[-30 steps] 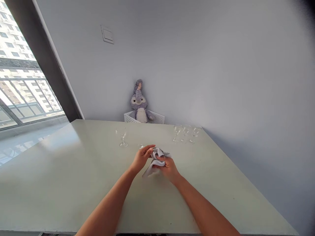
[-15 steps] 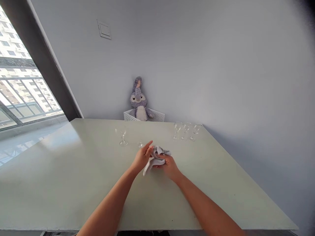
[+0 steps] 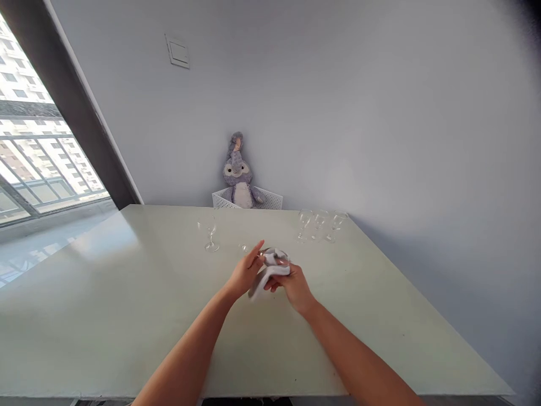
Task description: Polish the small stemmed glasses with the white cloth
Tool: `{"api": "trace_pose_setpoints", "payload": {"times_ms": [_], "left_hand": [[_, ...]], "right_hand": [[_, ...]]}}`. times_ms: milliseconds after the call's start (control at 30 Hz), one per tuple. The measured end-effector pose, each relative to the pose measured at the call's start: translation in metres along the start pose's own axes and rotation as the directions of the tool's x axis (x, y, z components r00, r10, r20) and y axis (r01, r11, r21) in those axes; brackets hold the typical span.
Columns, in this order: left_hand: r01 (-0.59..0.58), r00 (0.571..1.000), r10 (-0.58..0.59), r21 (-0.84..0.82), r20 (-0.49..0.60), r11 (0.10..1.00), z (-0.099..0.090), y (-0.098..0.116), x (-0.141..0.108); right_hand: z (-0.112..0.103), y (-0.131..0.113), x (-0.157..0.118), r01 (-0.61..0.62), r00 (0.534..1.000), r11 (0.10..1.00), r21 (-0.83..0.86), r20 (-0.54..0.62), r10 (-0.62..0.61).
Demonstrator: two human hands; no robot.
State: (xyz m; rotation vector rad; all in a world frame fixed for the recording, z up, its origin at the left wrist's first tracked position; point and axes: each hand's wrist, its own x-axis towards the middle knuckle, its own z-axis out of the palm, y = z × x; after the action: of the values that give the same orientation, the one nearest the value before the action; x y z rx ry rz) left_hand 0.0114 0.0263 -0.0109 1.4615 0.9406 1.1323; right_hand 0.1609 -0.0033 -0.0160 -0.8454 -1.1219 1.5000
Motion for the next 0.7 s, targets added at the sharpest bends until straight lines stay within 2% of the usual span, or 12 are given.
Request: {"api": "trace_pose_setpoints", "payload": {"times_ms": [67,133,200,267,333,367,433,533,600,633,700], "left_hand": [[-0.068,0.995,0.072,-0.066,0.068,0.996,0.002,0.007,-0.002],[-0.114,0.987,0.127,-0.117,0.104,0.987,0.003,0.01,-0.003],[-0.102,0.99,0.111,-0.104,0.084,0.989,0.002,0.01,-0.002],[-0.037,0.999,0.038,-0.036,0.032,0.999,0.0,0.007,-0.001],[0.001,1.0,-0.001,0.017,-0.027,1.0,-0.002,0.007,-0.001],[-0.004,0.999,0.005,0.009,-0.037,1.0,-0.002,0.008,-0.002],[-0.036,0.999,0.036,-0.07,0.01,0.997,-0.001,0.014,-0.005],[-0.073,0.987,0.097,-0.18,0.13,0.981,0.002,0.022,-0.008],[-0.111,0.984,0.13,-0.152,0.122,0.982,0.003,0.022,-0.007],[-0.12,0.987,0.131,-0.106,0.097,0.987,0.004,0.021,-0.006],[-0.086,0.995,0.084,0.034,0.05,0.996,0.004,0.016,-0.004]], "right_hand": [[-0.003,-0.003,0.001,-0.059,0.997,0.982,0.179,-0.031,0.066],[-0.004,-0.005,0.001,-0.064,0.995,0.966,0.25,-0.058,0.081],[-0.001,-0.006,-0.002,-0.03,0.998,0.991,0.128,-0.051,0.037],[0.003,-0.005,-0.006,0.052,0.999,0.992,-0.116,0.007,-0.052],[0.005,-0.004,-0.009,0.176,0.984,0.93,-0.322,0.066,-0.163],[0.005,-0.004,-0.01,0.217,0.976,0.905,-0.365,0.076,-0.203],[0.003,-0.005,-0.009,0.207,0.978,0.928,-0.311,0.047,-0.202],[-0.002,-0.008,-0.006,0.047,0.999,0.999,-0.002,-0.015,-0.047],[-0.003,-0.009,-0.005,-0.004,0.999,0.994,0.107,-0.039,0.008],[-0.002,-0.008,-0.005,-0.001,0.999,0.996,0.088,-0.041,0.005],[0.001,-0.005,-0.005,0.058,0.998,0.995,-0.083,-0.004,-0.059]]}}
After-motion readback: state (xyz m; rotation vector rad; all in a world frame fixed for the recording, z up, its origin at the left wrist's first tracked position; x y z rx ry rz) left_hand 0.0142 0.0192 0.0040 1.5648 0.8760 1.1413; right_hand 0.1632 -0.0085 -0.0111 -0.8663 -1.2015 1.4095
